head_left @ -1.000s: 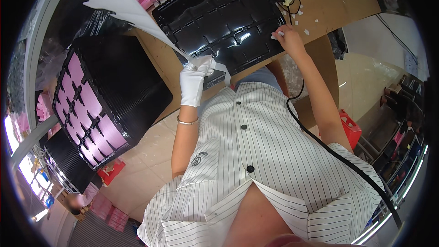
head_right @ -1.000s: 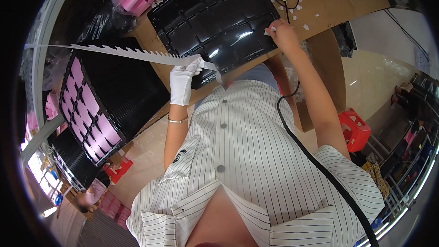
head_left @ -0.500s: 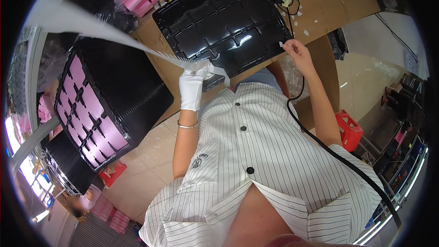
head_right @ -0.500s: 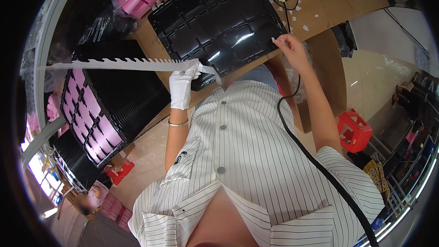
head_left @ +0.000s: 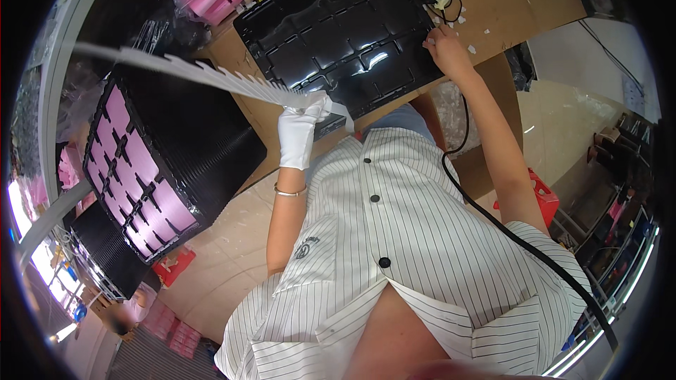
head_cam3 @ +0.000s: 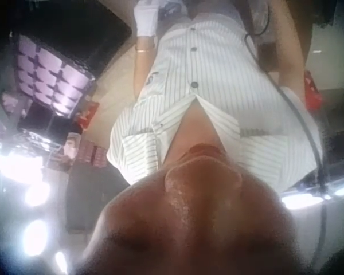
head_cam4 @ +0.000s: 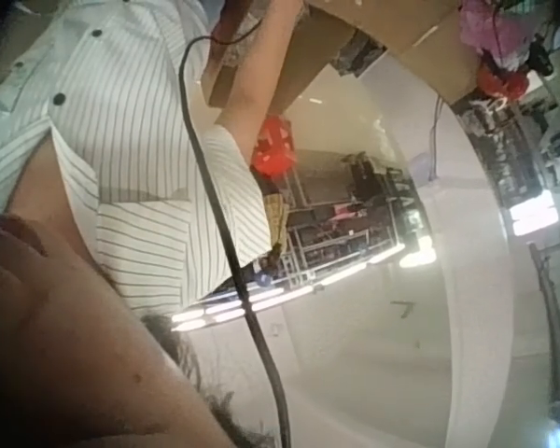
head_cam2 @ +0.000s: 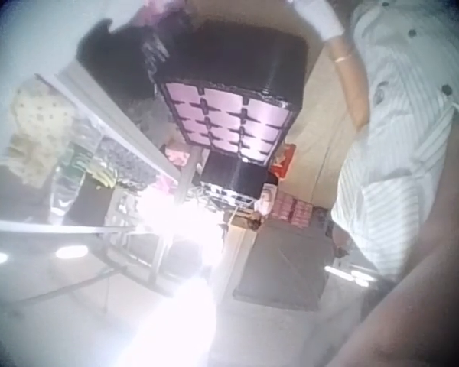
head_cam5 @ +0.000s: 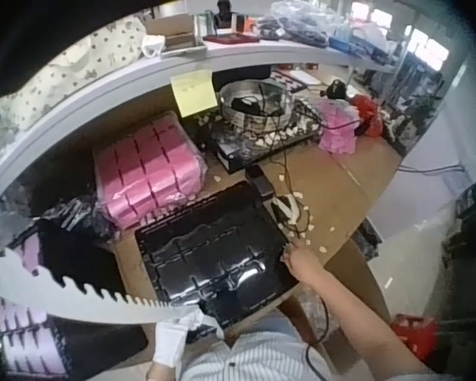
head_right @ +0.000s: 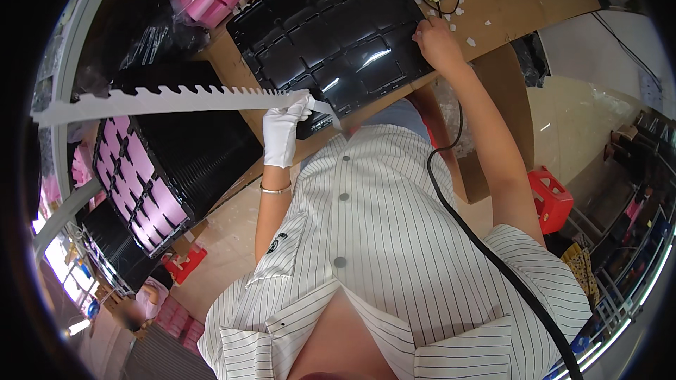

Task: The person inserts pink foam padding into black plastic bins and secures them with a white serrated guard strip by hand.

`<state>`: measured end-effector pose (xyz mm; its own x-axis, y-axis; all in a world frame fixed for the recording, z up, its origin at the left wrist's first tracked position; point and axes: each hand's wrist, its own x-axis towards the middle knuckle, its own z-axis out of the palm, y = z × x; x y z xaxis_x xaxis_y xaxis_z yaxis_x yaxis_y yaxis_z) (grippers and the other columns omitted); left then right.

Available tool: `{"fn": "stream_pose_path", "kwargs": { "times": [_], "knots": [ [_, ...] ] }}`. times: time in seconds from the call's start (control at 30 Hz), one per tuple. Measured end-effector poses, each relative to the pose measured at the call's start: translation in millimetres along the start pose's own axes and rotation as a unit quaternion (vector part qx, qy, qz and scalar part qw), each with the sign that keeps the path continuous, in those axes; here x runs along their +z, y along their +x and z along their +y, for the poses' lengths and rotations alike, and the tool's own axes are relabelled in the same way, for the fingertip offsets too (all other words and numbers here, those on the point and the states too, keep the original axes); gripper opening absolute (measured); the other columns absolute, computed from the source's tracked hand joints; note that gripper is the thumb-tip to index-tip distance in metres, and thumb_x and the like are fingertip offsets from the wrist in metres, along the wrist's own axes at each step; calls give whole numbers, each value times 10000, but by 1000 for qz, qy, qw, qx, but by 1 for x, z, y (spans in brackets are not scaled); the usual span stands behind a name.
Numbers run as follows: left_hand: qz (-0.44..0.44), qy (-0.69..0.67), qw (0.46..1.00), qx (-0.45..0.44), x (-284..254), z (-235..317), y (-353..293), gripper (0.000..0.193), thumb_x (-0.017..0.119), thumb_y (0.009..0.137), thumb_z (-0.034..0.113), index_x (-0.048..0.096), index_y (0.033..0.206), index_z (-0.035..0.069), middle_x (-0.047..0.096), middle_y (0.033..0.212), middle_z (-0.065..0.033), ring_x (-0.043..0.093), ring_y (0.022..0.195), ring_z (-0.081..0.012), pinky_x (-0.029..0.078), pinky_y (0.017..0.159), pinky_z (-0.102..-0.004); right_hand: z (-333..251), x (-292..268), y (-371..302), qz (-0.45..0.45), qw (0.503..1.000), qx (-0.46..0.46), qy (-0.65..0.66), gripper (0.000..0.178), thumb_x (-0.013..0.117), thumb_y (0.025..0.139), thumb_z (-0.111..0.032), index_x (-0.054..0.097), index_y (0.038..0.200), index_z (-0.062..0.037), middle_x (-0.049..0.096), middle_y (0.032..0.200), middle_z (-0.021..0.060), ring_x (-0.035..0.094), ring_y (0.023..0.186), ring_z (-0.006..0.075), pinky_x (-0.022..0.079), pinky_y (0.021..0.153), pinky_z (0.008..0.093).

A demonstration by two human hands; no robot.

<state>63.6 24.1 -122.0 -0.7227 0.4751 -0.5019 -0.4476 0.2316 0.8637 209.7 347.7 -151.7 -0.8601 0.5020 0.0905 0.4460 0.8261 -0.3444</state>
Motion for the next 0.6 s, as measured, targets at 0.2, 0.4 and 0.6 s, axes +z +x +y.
{"fn": "stream_pose_path", "kwargs": {
  "times": [0.2,0.4,0.6],
  "knots": [
    [8,12,1000,-6,-1,-3,0,161,691,866,114,701,885,-46,688,779,-53,602,660,-80,465,617,-212,-17,-13,-1,-72,972,72,213,118,677,836,-94,586,862,-23,517,713,74,503,600,161,418,568,310],
    [-7,13,1000,-10,-3,-2,1,189,685,873,120,697,984,-32,682,829,-43,588,670,-70,450,615,-192,-18,-16,-4,-154,961,103,204,149,713,787,-102,589,835,-35,575,648,51,532,552,156,424,549,304],
    [-1,19,1000,-6,-6,-3,2,171,678,878,114,698,946,-42,683,793,-55,606,675,-88,476,630,-221,-18,-9,-3,-86,973,56,208,109,719,761,-76,650,836,-37,616,732,83,619,668,232,486,620,320]
  ]
}}
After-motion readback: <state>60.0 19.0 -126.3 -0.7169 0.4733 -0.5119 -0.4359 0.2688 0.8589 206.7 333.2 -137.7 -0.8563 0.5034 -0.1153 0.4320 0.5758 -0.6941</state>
